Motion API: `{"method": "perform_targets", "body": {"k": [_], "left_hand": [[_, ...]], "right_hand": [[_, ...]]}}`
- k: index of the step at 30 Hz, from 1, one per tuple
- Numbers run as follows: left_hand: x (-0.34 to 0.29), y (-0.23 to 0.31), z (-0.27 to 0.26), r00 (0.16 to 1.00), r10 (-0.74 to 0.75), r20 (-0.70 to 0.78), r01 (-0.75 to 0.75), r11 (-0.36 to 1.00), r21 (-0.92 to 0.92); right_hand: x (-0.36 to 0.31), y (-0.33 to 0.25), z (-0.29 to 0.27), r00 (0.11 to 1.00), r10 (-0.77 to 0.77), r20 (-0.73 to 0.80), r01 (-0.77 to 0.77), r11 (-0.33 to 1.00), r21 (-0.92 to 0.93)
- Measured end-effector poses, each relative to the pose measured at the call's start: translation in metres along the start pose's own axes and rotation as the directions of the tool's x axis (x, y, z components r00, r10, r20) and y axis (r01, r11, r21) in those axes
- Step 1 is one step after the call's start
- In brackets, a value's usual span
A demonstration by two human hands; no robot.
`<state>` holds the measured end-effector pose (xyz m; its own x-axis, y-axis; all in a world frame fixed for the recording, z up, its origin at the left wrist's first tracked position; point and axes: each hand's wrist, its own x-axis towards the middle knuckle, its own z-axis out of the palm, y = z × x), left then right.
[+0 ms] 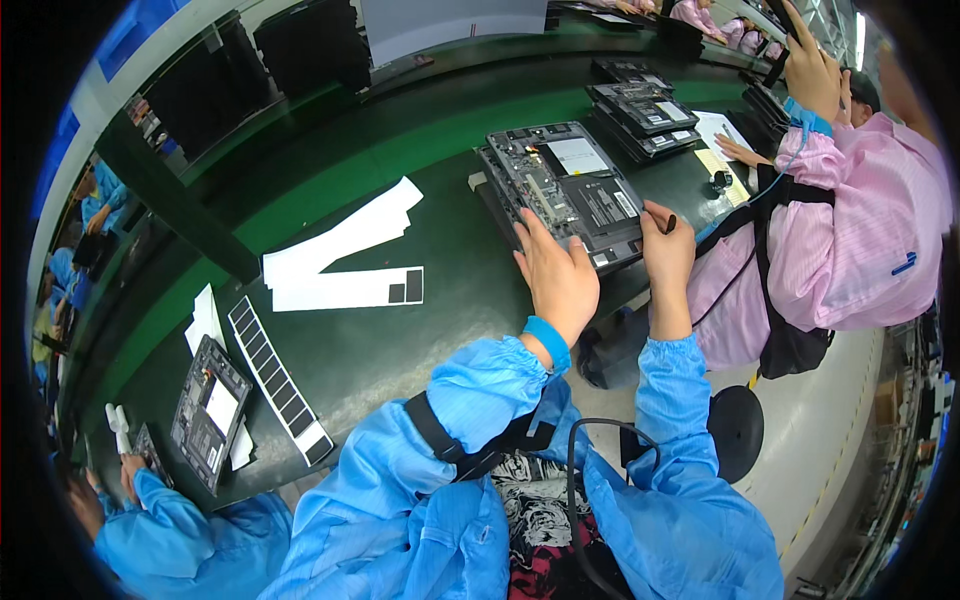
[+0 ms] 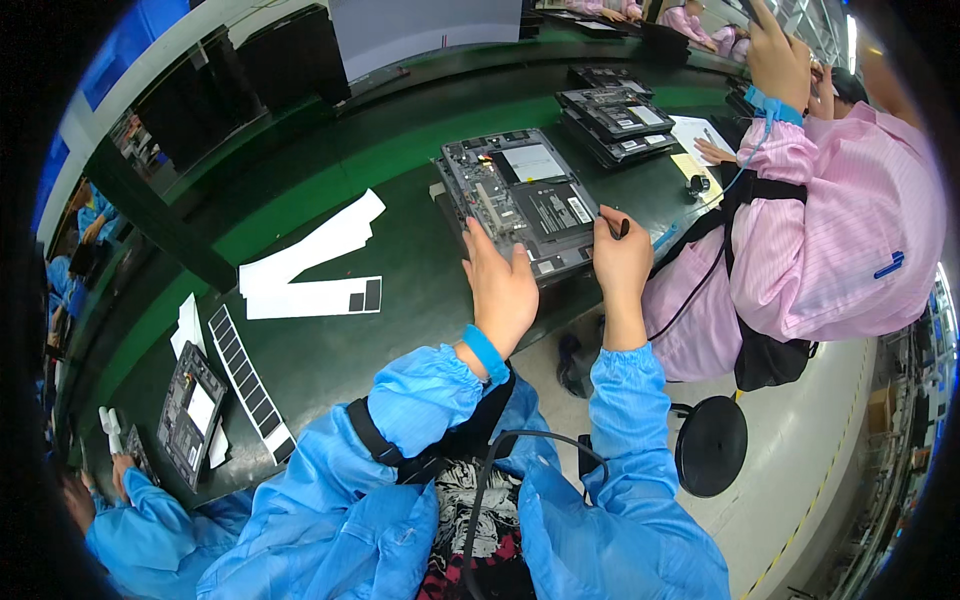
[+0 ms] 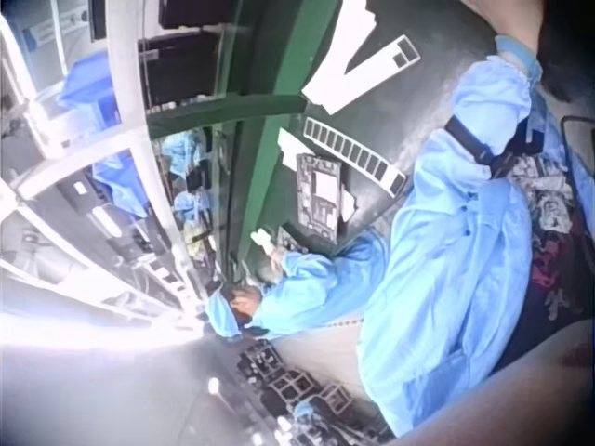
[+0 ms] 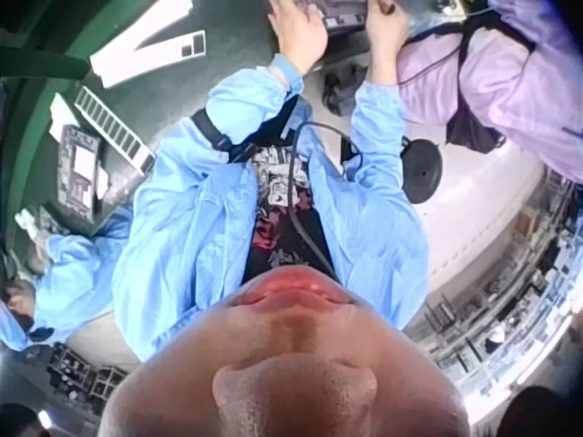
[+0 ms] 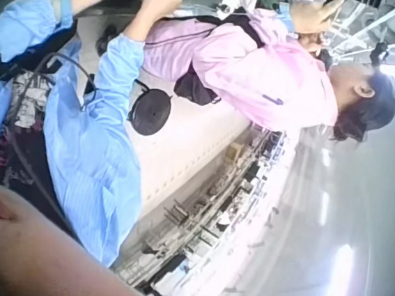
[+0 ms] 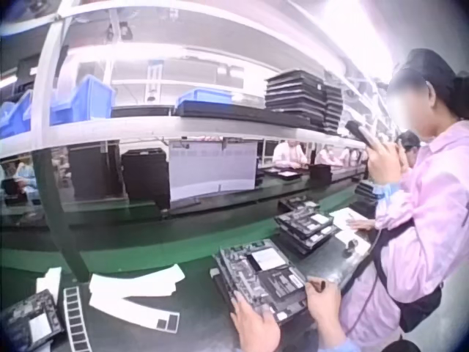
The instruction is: Assembling internal components and applying adhesive strips to a tablet device on an assembly line.
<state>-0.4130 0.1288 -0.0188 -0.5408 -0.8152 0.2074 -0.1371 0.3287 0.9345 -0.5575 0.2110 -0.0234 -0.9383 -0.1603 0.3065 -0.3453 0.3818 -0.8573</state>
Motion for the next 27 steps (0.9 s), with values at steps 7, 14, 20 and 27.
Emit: {"method": "perform_targets", "body": {"k": [7,14,20,27], "left_hand": [[0.0,-0.007,-0.011,0.993,0.106,-0.052,-0.103,0.993,0.051],[-0.001,0.018,-0.187,0.976,0.132,0.176,0.05,0.645,-0.763],[-0.019,-0.029,-0.352,0.932,0.057,0.357,0.186,0.772,-0.608],[-0.04,-0.07,-0.377,0.904,-0.137,0.405,0.351,0.779,-0.519]], "right_hand": [[-0.003,-0.005,-0.011,0.998,-0.054,-0.041,0.058,0.993,0.103],[-0.144,-0.119,-0.029,0.972,-0.2,-0.121,0.232,0.758,0.61],[-0.157,-0.13,0.021,0.945,-0.077,0.318,-0.233,0.523,0.82],[-0.179,-0.077,0.061,0.68,-0.09,0.727,-0.387,0.799,0.461]]}}
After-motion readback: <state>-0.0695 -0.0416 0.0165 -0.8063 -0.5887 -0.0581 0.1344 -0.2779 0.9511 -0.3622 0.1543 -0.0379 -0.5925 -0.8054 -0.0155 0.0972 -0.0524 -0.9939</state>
